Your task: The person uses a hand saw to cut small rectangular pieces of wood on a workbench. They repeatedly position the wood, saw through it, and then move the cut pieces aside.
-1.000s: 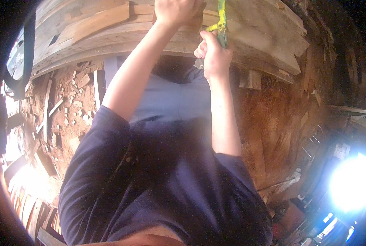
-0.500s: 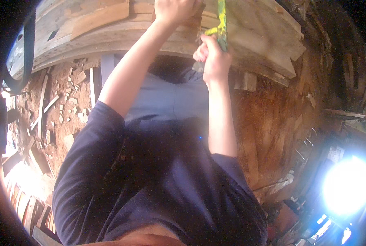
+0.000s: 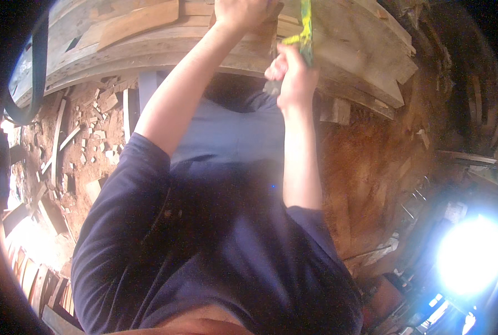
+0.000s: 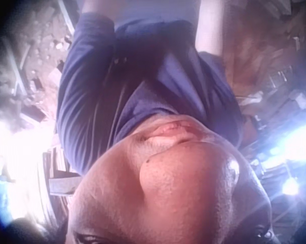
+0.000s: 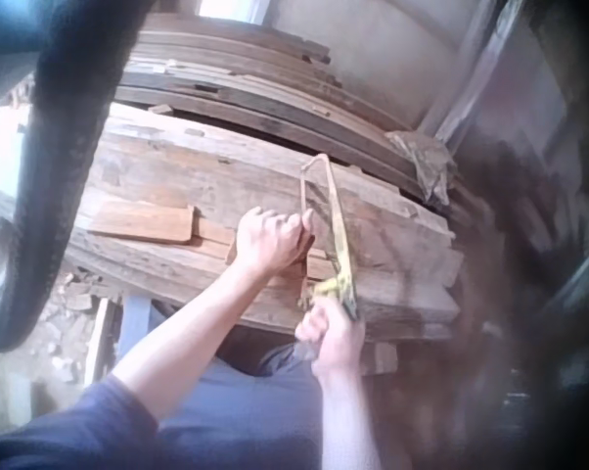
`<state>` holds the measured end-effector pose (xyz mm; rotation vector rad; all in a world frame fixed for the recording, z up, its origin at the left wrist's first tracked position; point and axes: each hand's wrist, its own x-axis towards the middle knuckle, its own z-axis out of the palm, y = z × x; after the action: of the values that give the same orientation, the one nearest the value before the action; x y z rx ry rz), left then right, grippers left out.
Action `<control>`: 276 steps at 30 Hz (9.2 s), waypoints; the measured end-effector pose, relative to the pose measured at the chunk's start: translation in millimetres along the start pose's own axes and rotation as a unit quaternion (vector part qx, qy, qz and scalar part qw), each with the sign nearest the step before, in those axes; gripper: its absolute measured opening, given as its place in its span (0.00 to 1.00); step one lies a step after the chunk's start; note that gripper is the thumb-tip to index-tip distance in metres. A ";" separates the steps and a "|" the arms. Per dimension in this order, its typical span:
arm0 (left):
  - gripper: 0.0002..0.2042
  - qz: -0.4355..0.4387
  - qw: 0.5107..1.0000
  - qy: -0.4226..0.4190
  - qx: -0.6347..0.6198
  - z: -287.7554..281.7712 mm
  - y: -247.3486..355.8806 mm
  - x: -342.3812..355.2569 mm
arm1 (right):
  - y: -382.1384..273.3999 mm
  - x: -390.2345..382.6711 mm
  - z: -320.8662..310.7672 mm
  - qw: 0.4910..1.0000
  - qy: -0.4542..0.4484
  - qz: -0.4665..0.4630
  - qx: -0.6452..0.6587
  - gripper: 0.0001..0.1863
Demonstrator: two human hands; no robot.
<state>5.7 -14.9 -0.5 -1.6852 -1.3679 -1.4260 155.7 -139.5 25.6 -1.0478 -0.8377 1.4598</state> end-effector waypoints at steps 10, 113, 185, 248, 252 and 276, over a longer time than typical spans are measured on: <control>0.22 -0.023 0.999 -0.032 0.019 10.6 -7.3 4.5 | 20.4 -67.7 -9.0 0.999 -0.001 -0.014 -0.029 0.16; 0.21 -0.018 0.999 -0.039 0.018 0.5 -0.8 5.5 | 14.4 -42.7 -4.1 0.996 -0.015 -0.030 -0.084 0.14; 0.22 -0.014 0.999 -0.030 -0.032 0.0 -1.5 2.4 | 106.2 -1.6 -37.2 0.950 -0.002 -0.241 -0.196 0.16; 0.16 0.000 0.996 0.041 -0.074 -4.3 -0.5 6.9 | 29.7 -7.7 17.7 0.994 0.043 -0.058 -0.085 0.12; 0.17 -0.017 0.998 0.004 -0.055 -4.6 0.9 6.4 | 14.5 1.4 17.3 0.988 0.058 -0.045 -0.139 0.08; 0.20 -0.014 1.000 -0.022 0.010 4.8 -1.2 7.3 | 40.1 -40.5 -11.7 0.985 -0.004 -0.092 -0.148 0.12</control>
<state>5.9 -7.8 4.6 -1.7005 -1.4294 -1.3940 152.4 -186.2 -9.1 -1.1501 -1.1502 1.2077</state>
